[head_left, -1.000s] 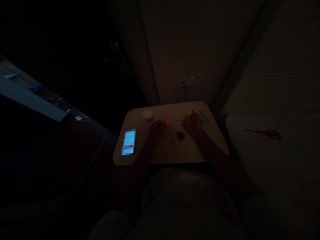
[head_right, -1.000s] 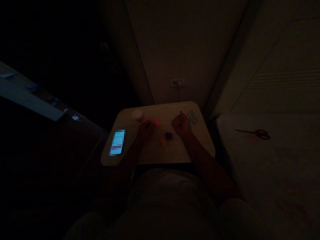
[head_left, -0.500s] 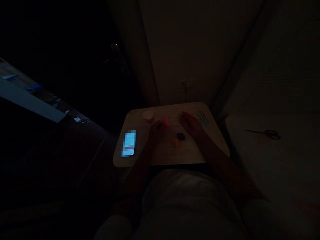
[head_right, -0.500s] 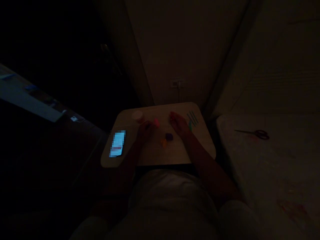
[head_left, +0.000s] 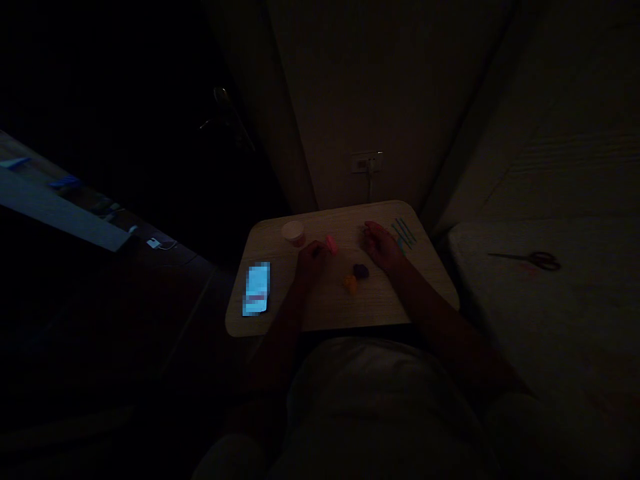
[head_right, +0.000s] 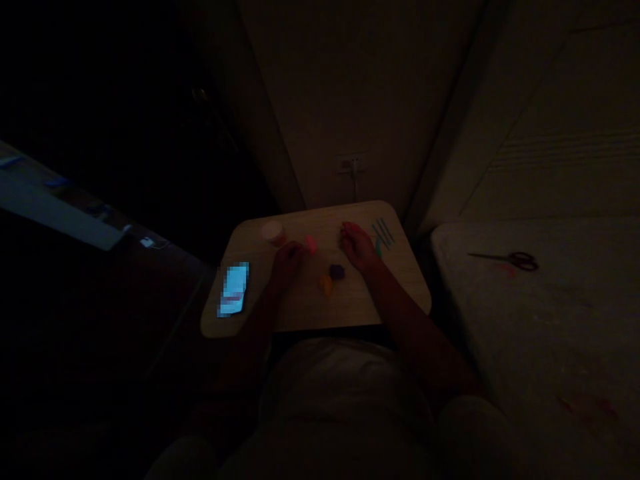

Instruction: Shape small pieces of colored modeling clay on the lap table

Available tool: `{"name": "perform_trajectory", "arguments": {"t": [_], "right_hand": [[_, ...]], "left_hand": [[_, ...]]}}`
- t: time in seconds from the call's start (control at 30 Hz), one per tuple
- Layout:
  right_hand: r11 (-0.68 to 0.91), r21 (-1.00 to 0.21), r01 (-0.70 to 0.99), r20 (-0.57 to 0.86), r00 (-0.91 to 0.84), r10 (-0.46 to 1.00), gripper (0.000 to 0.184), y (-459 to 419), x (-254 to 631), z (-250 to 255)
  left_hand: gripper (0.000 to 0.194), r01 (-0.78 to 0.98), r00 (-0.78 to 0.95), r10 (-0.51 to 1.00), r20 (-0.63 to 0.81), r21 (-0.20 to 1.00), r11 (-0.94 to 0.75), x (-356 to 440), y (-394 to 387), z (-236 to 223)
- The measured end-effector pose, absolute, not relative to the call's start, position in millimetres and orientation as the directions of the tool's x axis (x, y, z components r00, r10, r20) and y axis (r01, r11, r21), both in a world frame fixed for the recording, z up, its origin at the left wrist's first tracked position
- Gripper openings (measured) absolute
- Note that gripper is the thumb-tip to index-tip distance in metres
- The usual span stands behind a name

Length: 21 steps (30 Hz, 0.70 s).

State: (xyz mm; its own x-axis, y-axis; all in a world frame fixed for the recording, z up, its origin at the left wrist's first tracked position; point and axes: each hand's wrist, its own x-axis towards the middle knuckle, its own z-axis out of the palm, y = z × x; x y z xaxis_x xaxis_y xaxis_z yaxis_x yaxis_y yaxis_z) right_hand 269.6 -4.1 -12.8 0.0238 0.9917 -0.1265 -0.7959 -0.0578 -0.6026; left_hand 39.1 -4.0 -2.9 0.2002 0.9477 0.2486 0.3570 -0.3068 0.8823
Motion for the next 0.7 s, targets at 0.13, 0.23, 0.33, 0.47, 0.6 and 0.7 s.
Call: {"name": "perform_trajectory", "arguments": {"t": [0.13, 0.23, 0.33, 0.47, 0.6, 0.7], "right_hand": [[-0.081, -0.53, -0.844, -0.087, -0.04, 0.995, 0.006, -3.8, 269.1, -12.5], [-0.075, -0.526, -0.847, -0.148, 0.005, 0.989, 0.002, -3.3, 266.3, -11.6], [-0.051, -0.544, -0.838, -0.195, 0.067, 0.979, 0.006, -2.2, 263.6, -13.0], [-0.024, -0.611, -0.791, -0.161, 0.095, 0.982, 0.009, -1.2, 263.5, -17.9], [0.029, -0.644, -0.765, -0.119, 0.137, 0.983, 0.012, -1.3, 265.5, -21.7], [0.04, -0.651, -0.758, -0.115, 0.15, 0.982, 0.017, -1.7, 266.2, -22.7]], "left_hand": [[0.014, 0.349, 0.201, 0.945, 0.257, 0.883, -0.314, 39.3, -3.0, -3.9], [0.015, 0.376, 0.185, 0.952, 0.244, 0.878, -0.298, 39.7, -3.0, -2.6], [0.014, 0.383, 0.186, 0.951, 0.245, 0.874, -0.3, 39.5, -3.6, -1.0], [0.012, 0.359, 0.196, 0.949, 0.248, 0.882, -0.304, 38.6, -2.9, -2.9], [0.012, 0.337, 0.183, 0.95, 0.252, 0.892, -0.302, 38.8, -2.1, -5.3], [0.012, 0.346, 0.184, 0.95, 0.254, 0.888, -0.304, 39.2, -3.3, -3.4]]}}
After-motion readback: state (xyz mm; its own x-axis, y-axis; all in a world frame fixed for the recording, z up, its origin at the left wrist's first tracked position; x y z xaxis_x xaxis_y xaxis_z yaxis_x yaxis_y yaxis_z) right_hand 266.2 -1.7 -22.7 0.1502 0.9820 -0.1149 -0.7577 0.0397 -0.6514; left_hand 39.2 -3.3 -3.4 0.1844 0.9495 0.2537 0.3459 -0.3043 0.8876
